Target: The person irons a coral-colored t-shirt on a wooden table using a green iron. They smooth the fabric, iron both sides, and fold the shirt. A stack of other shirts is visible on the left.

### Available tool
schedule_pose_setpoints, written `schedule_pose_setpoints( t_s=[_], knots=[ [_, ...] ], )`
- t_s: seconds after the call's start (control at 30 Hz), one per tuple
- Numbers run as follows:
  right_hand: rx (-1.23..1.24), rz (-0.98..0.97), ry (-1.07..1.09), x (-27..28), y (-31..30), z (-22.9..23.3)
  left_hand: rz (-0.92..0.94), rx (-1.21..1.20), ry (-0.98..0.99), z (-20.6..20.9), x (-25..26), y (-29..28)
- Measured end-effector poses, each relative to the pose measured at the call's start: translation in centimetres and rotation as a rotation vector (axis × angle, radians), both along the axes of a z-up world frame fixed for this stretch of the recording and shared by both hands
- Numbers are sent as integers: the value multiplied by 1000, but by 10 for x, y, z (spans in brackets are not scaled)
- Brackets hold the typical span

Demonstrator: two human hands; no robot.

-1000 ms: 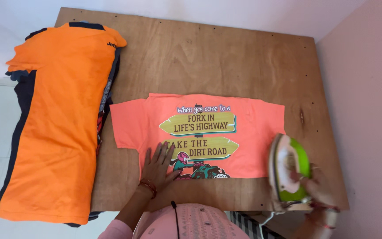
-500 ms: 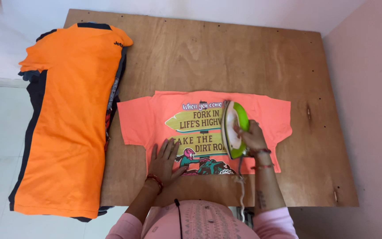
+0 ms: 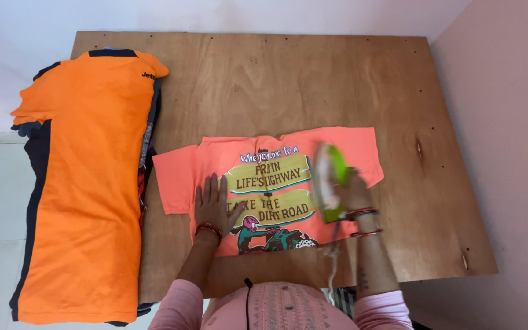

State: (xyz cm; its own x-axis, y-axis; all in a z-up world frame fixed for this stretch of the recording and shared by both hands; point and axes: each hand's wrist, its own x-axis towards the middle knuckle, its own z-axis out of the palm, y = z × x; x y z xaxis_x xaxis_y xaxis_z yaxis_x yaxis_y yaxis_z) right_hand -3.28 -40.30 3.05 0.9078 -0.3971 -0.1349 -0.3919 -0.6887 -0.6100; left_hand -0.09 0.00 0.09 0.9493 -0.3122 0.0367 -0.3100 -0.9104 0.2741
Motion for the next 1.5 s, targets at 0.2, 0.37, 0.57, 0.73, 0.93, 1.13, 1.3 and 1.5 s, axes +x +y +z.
schedule_pose_setpoints(
  t_s=[0.2,0.37,0.57,0.73,0.93,1.13,1.3,1.5],
  knots=[
    [28,-150,-105,-15,-117,20,18,28,2,3,0,-1],
    [154,-194,16,-12,-119,28,69,21,-4,6,-2,-4],
    [421,267,29,-31,-45,23,176,80,33,4,-16,-7],
    [249,451,-14,-35,95,59,247,37,-46,-4,-40,-4],
    [131,548,151,16,140,81,249,66,-58,-3,-43,-3],
    [-87,203,-23,75,62,20,259,73,-45,1,-43,-2],
    [-96,93,-38,77,-17,14,262,59,-44,-5,-44,-2],
    [-34,-14,5,43,-76,28,179,-17,37,2,-36,-11]
  ],
)
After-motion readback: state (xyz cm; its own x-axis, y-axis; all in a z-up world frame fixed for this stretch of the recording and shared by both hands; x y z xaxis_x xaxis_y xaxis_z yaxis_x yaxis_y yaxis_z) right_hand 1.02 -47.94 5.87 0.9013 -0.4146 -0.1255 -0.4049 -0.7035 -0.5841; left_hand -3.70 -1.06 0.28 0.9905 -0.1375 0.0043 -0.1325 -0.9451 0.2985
